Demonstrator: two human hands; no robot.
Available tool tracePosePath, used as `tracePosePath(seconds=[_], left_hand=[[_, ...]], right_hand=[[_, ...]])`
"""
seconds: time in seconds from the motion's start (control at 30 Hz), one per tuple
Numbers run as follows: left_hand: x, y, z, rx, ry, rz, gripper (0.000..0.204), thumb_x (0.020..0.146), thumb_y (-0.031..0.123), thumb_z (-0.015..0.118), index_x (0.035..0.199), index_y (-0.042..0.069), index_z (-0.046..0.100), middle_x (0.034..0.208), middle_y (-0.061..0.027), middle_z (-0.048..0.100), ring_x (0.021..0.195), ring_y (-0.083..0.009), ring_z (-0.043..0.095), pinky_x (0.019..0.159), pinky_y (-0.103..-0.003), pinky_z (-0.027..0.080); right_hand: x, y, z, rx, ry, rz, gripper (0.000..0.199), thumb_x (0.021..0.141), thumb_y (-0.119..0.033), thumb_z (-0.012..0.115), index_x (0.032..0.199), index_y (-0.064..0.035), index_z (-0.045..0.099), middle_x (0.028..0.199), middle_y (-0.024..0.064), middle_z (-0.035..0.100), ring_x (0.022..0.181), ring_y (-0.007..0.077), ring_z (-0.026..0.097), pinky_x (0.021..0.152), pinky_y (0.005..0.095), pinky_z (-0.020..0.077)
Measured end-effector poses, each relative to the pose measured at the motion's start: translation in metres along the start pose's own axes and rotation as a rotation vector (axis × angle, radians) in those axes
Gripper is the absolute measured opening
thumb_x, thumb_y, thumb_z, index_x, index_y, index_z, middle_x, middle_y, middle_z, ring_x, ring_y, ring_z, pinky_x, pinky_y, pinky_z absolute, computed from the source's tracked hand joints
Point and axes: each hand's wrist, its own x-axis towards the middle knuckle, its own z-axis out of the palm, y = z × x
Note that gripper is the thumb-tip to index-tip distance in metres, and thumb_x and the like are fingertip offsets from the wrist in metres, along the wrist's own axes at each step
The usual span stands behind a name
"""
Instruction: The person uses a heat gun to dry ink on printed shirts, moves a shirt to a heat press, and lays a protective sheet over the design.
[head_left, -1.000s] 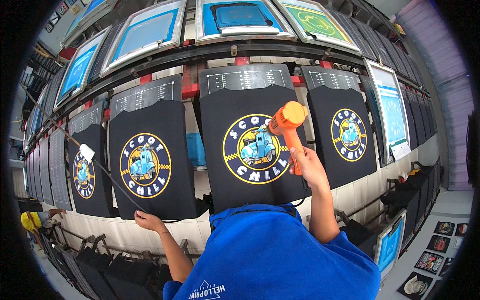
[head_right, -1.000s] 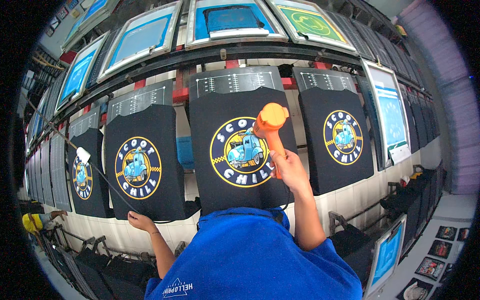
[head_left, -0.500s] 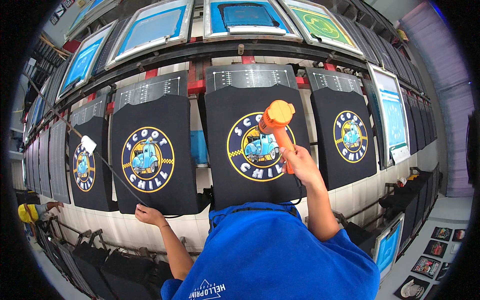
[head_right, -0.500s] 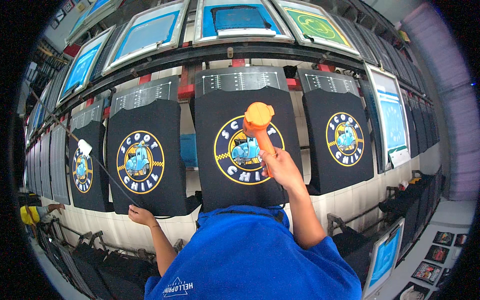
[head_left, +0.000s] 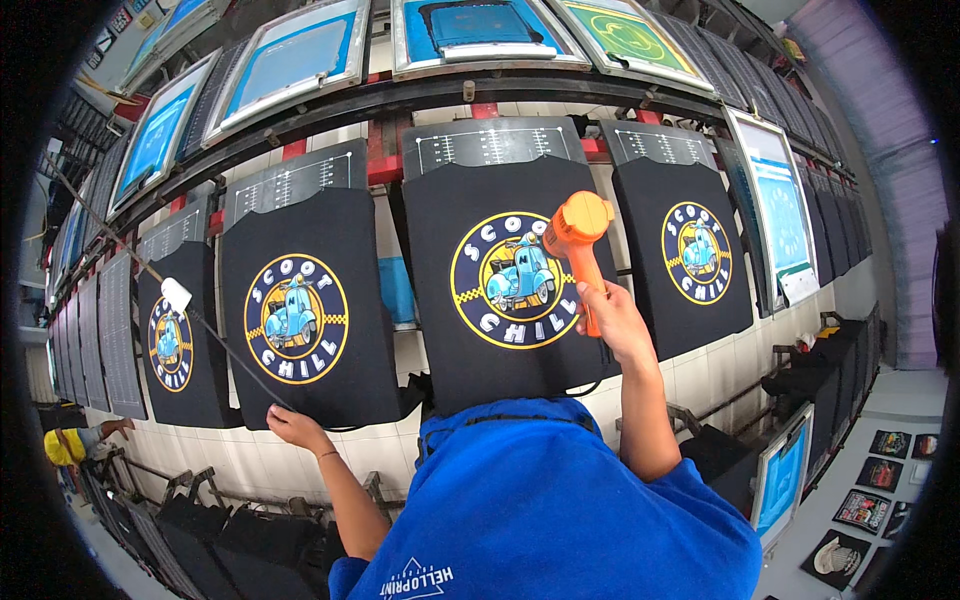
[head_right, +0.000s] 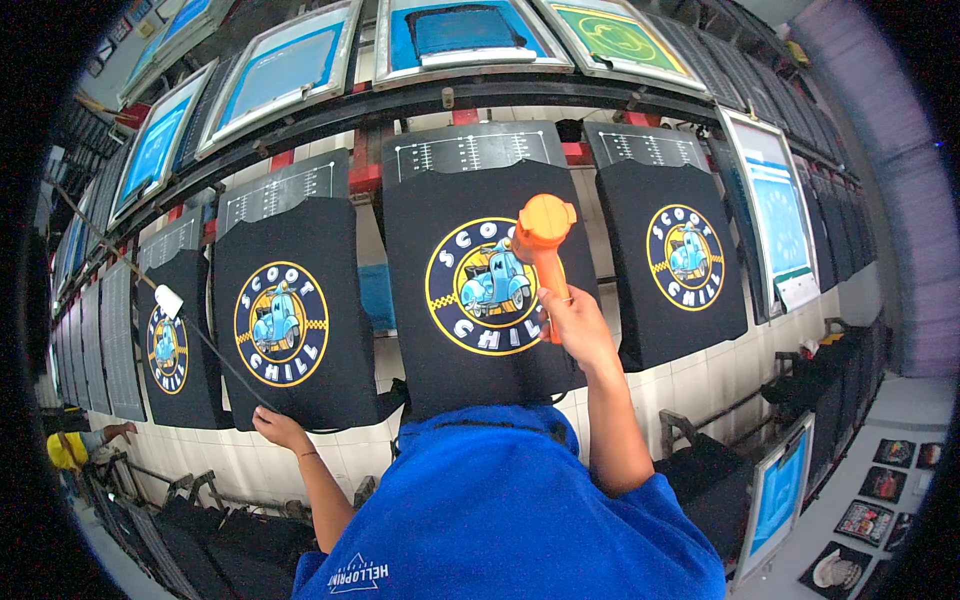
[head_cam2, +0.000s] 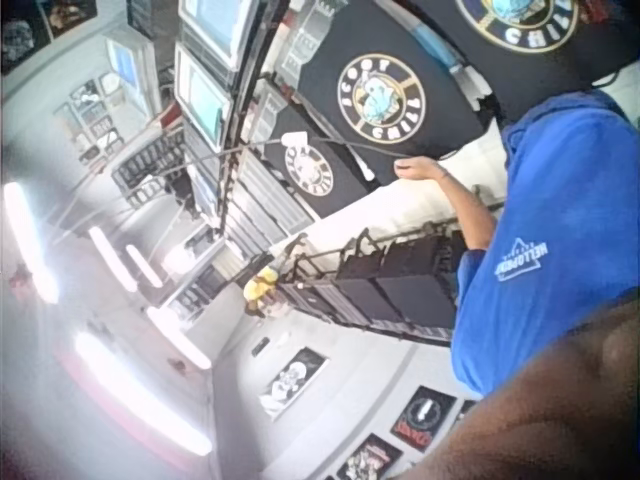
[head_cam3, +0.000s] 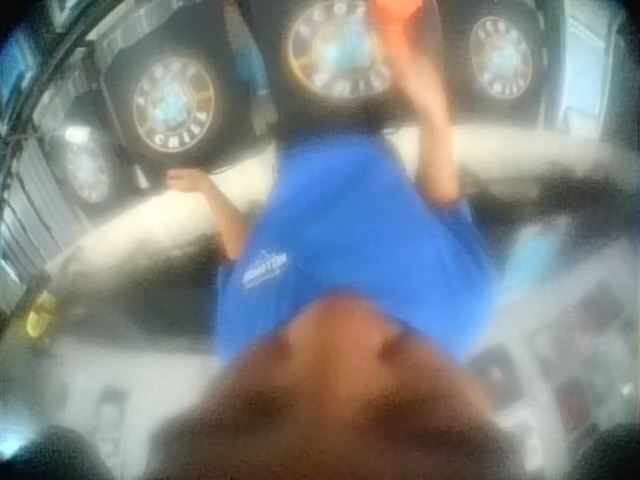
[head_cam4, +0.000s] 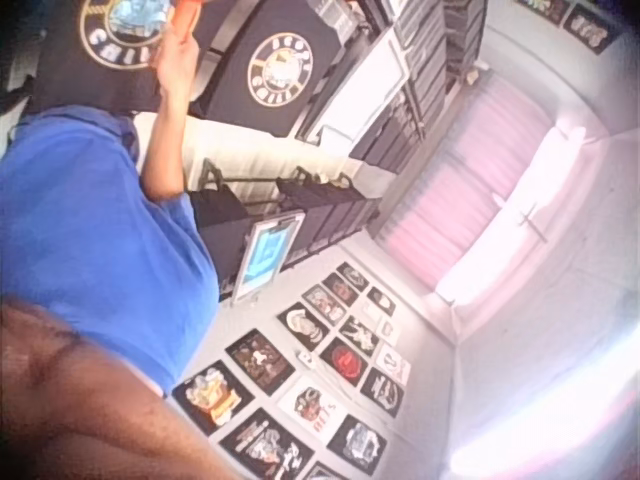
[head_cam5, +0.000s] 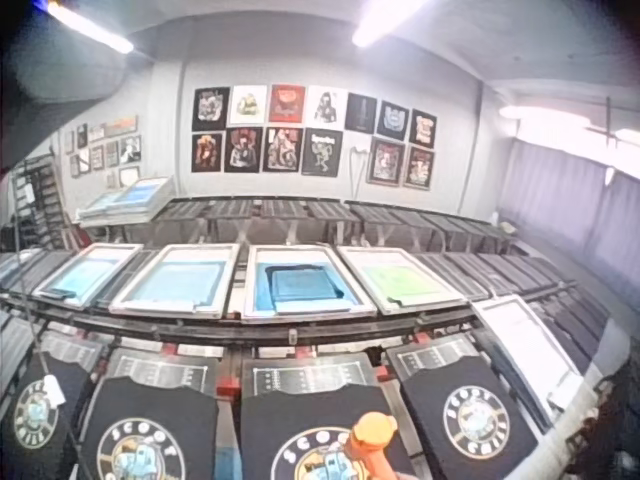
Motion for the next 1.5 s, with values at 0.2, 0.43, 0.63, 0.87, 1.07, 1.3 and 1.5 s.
tracePosePath(seconds=[0.2,0.43,0.63,0.87,1.07,1.3,1.5], left_hand=[[0.022,0.017,-0.002,-0.162,-0.171,0.075,0.039,0.102,0.031,0.046,0.107,-0.006,0.057,0.094,-0.0156,0.061,0.082,-0.0234,0.055,0.077,-0.034,0.046],[0.015,0.033,-0.010,0.008,-0.256,0.139,0.041,0.101,0.028,0.046,0.079,-0.006,0.049,0.070,-0.0167,0.052,0.063,-0.0273,0.044,0.061,-0.040,0.039],[-0.003,0.010,-0.007,0.154,-0.294,0.236,0.039,0.100,0.023,0.044,0.077,-0.009,0.048,0.077,-0.0228,0.051,0.073,-0.0382,0.048,0.070,-0.046,0.038],[-0.013,0.017,0.004,0.297,-0.230,0.326,0.039,0.099,0.025,0.043,0.078,-0.007,0.052,0.083,-0.0211,0.053,0.082,-0.0394,0.050,0.075,-0.048,0.039],[-0.012,0.015,0.003,0.301,-0.245,0.352,0.039,0.099,0.027,0.044,0.083,-0.007,0.055,0.084,-0.0223,0.056,0.085,-0.0406,0.051,0.076,-0.049,0.039],[-0.011,0.008,0.006,0.308,-0.252,0.317,0.037,0.099,0.026,0.044,0.080,-0.005,0.052,0.082,-0.0197,0.053,0.082,-0.0393,0.050,0.074,-0.048,0.037],[-0.012,0.008,0.007,0.287,-0.224,0.321,0.038,0.099,0.028,0.045,0.078,-0.003,0.050,0.079,-0.0193,0.052,0.080,-0.0390,0.049,0.073,-0.048,0.038]], right_hand=[[-0.017,0.001,0.004,-0.041,0.047,0.024,0.028,0.095,-0.028,0.058,0.096,-0.0001,0.058,0.072,0.0033,0.056,0.051,0.0097,0.054,0.049,0.0234,0.0464],[-0.004,0.004,0.027,-0.020,0.018,-0.007,0.031,0.095,-0.032,0.057,0.098,-0.0009,0.057,0.072,0.0025,0.056,0.052,0.0100,0.055,0.050,0.0233,0.0459],[-0.006,-0.004,0.048,-0.042,-0.052,0.043,0.030,0.094,-0.030,0.059,0.095,-0.0004,0.058,0.071,0.0025,0.057,0.053,0.0092,0.055,0.049,0.0226,0.0460],[-0.002,-0.001,0.061,-0.069,-0.082,0.028,0.031,0.094,-0.030,0.059,0.096,0.0007,0.058,0.071,0.0026,0.057,0.052,0.0088,0.056,0.049,0.0232,0.0447],[-0.004,-0.005,0.067,-0.066,-0.083,0.041,0.028,0.094,-0.028,0.058,0.094,-0.0003,0.057,0.070,0.0019,0.057,0.053,0.0085,0.056,0.049,0.0228,0.0442],[-0.012,-0.002,0.057,-0.040,-0.048,0.078,0.028,0.094,-0.029,0.059,0.095,-0.0012,0.058,0.072,0.0023,0.056,0.053,0.0090,0.055,0.049,0.0225,0.0456],[-0.021,0.012,0.024,-0.001,0.190,0.017,0.032,0.094,-0.031,0.059,0.099,0.0002,0.057,0.074,0.0037,0.055,0.055,0.0109,0.054,0.052,0.0250,0.0472]])
